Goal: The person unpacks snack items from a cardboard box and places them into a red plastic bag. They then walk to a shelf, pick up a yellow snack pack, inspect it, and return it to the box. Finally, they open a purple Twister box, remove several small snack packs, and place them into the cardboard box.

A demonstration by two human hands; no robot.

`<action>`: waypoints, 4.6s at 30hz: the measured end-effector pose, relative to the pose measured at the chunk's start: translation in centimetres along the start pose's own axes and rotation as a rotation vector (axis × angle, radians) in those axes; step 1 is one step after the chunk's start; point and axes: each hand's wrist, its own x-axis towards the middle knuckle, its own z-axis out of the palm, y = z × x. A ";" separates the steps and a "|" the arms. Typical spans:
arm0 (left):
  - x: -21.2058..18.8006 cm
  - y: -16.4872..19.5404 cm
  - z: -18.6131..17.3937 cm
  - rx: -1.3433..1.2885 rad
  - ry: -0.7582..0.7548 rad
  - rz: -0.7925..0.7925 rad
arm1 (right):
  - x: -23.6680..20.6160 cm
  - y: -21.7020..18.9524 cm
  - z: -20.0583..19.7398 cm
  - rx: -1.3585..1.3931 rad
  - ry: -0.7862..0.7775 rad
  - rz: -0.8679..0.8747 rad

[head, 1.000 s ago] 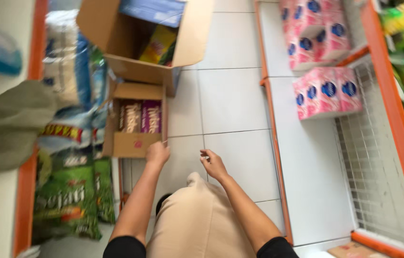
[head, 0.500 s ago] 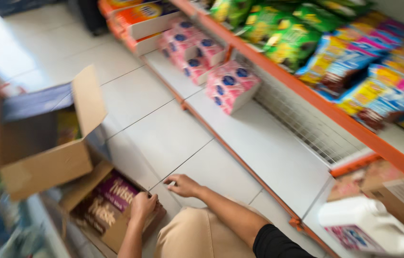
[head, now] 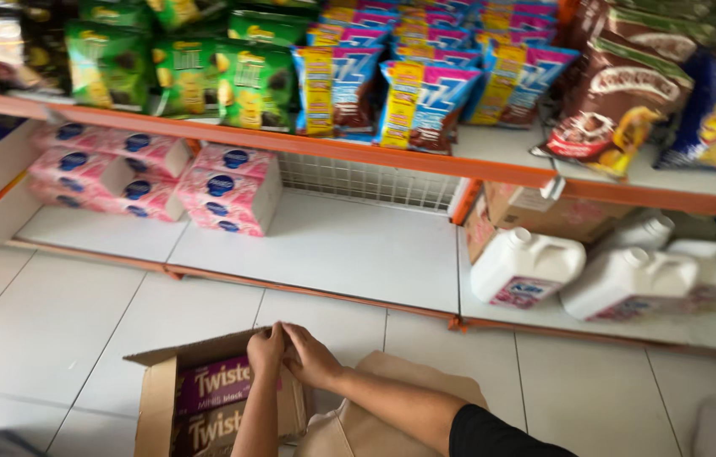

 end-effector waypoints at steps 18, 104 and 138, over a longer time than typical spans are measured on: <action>-5.6 -11.4 -0.5 0.116 -0.007 0.512 | -5.2 8.1 2.7 -0.221 -0.424 -0.035; -11.4 -15.3 -7.7 0.213 0.267 -0.065 | 5.0 8.2 1.1 -0.304 -0.180 -0.052; -9.5 -17.0 -5.3 0.227 0.217 0.032 | 7.6 9.4 -1.2 -0.989 -0.579 -0.198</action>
